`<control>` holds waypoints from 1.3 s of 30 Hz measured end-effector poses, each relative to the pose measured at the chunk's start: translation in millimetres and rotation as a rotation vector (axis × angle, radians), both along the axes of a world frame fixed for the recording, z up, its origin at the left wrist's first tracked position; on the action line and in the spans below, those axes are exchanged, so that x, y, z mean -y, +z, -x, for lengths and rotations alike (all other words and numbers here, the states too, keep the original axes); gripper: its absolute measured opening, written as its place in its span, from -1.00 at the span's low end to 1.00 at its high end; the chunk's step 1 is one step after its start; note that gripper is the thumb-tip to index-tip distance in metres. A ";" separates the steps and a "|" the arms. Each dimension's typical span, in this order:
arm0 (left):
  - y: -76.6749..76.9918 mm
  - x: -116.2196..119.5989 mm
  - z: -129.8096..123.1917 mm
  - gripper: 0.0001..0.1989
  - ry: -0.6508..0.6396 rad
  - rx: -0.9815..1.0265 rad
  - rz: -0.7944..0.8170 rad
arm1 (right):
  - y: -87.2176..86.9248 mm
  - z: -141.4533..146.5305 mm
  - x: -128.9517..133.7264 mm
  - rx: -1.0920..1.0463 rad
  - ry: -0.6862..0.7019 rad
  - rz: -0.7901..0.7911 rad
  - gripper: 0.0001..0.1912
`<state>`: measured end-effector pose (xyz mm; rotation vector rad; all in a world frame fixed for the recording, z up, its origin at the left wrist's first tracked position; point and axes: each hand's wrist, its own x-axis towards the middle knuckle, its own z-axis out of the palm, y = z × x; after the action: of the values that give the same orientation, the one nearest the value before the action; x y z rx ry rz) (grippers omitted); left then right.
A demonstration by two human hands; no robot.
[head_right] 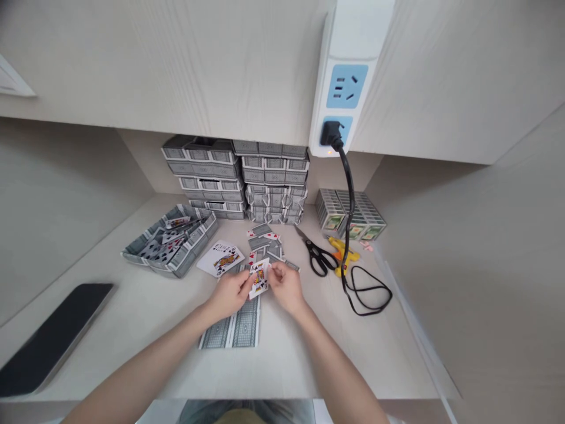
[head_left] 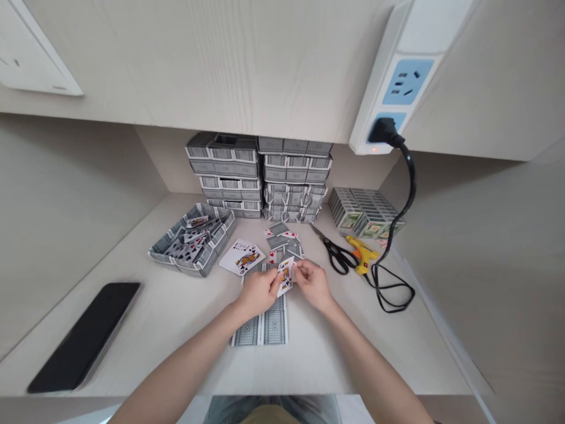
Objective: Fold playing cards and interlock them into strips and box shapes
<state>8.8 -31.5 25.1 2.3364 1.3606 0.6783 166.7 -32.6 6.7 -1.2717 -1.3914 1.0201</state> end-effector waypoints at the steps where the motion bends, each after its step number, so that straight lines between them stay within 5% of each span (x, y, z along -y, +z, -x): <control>1: -0.4 2.2 -1.5 -0.70 -0.015 -0.054 -0.061 | -0.8 1.8 1.7 0.068 -0.033 -0.021 -0.77; 8: -6.4 7.8 -7.7 -0.73 -0.125 -0.236 -0.289 | -0.5 1.3 6.2 0.414 -0.092 -0.157 -0.80; 29: -3.0 0.1 -0.4 -0.69 0.060 -0.006 -0.052 | 11.5 -8.5 3.9 0.201 0.015 -0.127 -0.81; 39: -7.3 13.1 -9.0 -0.80 -0.170 -0.229 -0.404 | 6.2 1.4 11.0 0.530 -0.137 -0.223 -0.81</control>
<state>17.7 -44.6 17.8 2.8887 1.1791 0.7038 165.3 -43.6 12.9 -1.5049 -1.7277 0.4282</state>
